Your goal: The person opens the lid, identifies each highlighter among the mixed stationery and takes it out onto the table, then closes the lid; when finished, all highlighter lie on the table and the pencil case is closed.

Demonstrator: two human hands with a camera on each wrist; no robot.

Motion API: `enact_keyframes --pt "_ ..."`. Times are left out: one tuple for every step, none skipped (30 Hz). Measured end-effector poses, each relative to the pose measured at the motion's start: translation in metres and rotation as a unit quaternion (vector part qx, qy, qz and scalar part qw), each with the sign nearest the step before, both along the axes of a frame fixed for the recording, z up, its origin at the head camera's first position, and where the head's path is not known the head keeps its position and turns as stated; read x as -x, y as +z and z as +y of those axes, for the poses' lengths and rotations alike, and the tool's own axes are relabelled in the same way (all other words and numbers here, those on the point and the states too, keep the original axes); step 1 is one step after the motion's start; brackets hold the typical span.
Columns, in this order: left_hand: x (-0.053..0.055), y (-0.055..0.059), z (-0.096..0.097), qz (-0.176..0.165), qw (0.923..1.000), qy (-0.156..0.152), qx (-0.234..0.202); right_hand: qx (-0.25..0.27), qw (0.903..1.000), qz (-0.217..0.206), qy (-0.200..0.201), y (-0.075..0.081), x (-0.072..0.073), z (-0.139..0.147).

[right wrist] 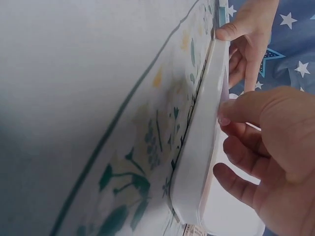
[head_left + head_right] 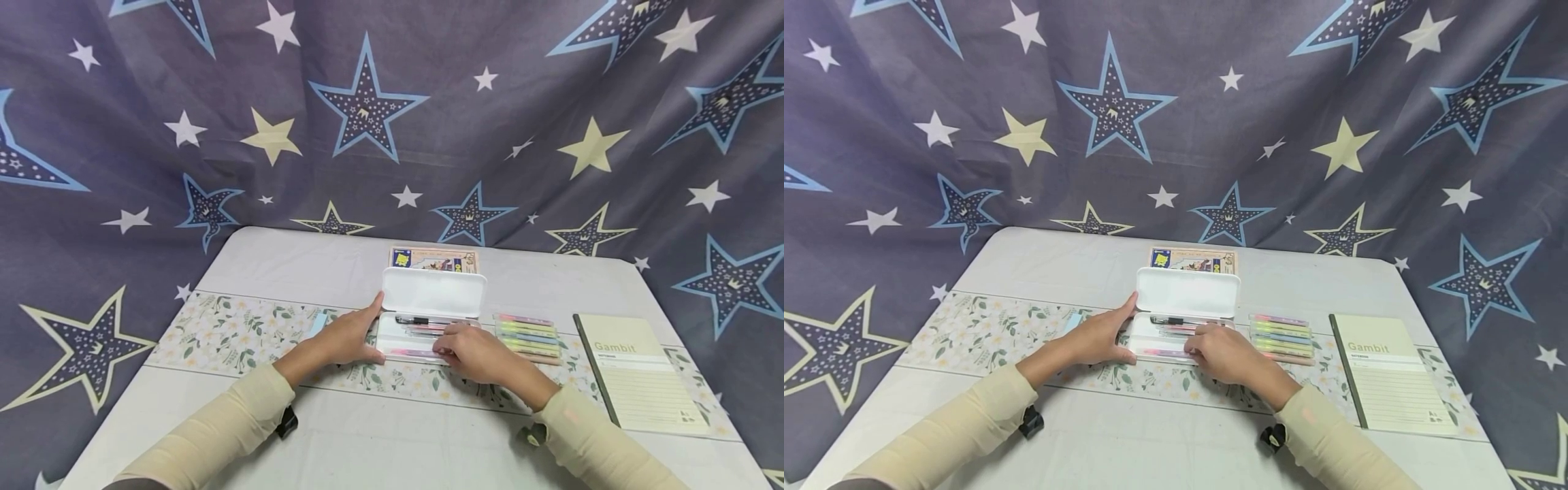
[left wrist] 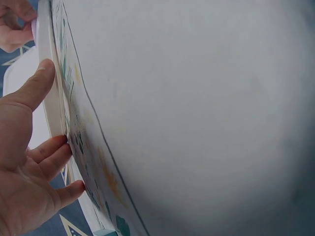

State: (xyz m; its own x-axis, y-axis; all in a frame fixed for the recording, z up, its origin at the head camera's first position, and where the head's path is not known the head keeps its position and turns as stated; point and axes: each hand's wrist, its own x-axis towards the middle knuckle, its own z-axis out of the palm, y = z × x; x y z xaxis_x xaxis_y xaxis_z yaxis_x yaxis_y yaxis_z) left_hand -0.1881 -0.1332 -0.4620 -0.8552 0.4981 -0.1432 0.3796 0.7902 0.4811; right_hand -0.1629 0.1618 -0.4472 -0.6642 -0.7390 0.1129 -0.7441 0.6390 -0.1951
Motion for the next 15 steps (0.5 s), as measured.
enact_keyframes --pt "0.000 0.000 0.000 0.000 1.0000 0.001 -0.001 0.002 1.0000 0.001 0.000 0.001 0.000 0.001" --pt "0.000 0.000 0.000 0.000 1.0000 0.001 -0.001 0.003 1.0000 0.003 0.002 0.001 0.000 0.002" --pt "0.000 -0.001 0.000 0.000 1.0000 0.002 -0.001 0.003 1.0000 0.005 0.004 0.002 0.000 0.003" --pt "0.000 -0.001 0.000 0.001 1.0000 0.003 -0.001 0.003 1.0000 0.007 0.005 0.002 0.000 0.005" --pt "0.000 -0.001 0.000 0.001 1.0000 0.003 -0.001 0.002 0.9999 0.010 0.005 0.003 0.000 0.006" --pt "0.000 -0.002 0.000 0.001 1.0000 0.003 -0.002 0.004 0.9999 0.012 0.006 0.003 -0.001 0.008" --pt "0.000 -0.002 0.000 0.001 1.0000 0.003 -0.002 0.006 0.9998 0.015 0.007 0.003 -0.001 0.010" --pt "0.000 -0.002 0.000 0.001 1.0000 0.003 -0.002 0.009 0.9998 0.017 0.007 0.003 -0.001 0.013" --pt "0.000 -0.002 0.000 0.001 1.0000 0.003 -0.003 0.011 0.9998 0.018 0.005 0.003 -0.001 0.015" --pt "0.000 -0.001 0.000 0.000 1.0000 0.002 -0.003 0.014 0.9997 0.019 0.003 0.003 -0.001 0.018" --pt "0.000 -0.001 0.000 0.000 1.0000 0.002 -0.003 0.018 0.9997 0.019 0.002 0.004 -0.001 0.020" --pt "0.000 -0.001 0.000 -0.001 1.0000 0.001 -0.005 0.020 0.9996 0.020 0.000 0.004 -0.002 0.023" --pt "0.000 -0.001 0.000 -0.001 1.0000 0.001 -0.004 0.021 0.9995 0.023 -0.002 0.004 -0.002 0.026" --pt "0.000 -0.001 0.000 -0.001 1.0000 0.001 -0.003 0.020 0.9995 0.021 -0.006 0.005 -0.003 0.030" --pt "0.000 -0.001 0.000 -0.001 1.0000 0.001 -0.002 0.022 0.9995 0.021 -0.008 0.005 -0.003 0.033"
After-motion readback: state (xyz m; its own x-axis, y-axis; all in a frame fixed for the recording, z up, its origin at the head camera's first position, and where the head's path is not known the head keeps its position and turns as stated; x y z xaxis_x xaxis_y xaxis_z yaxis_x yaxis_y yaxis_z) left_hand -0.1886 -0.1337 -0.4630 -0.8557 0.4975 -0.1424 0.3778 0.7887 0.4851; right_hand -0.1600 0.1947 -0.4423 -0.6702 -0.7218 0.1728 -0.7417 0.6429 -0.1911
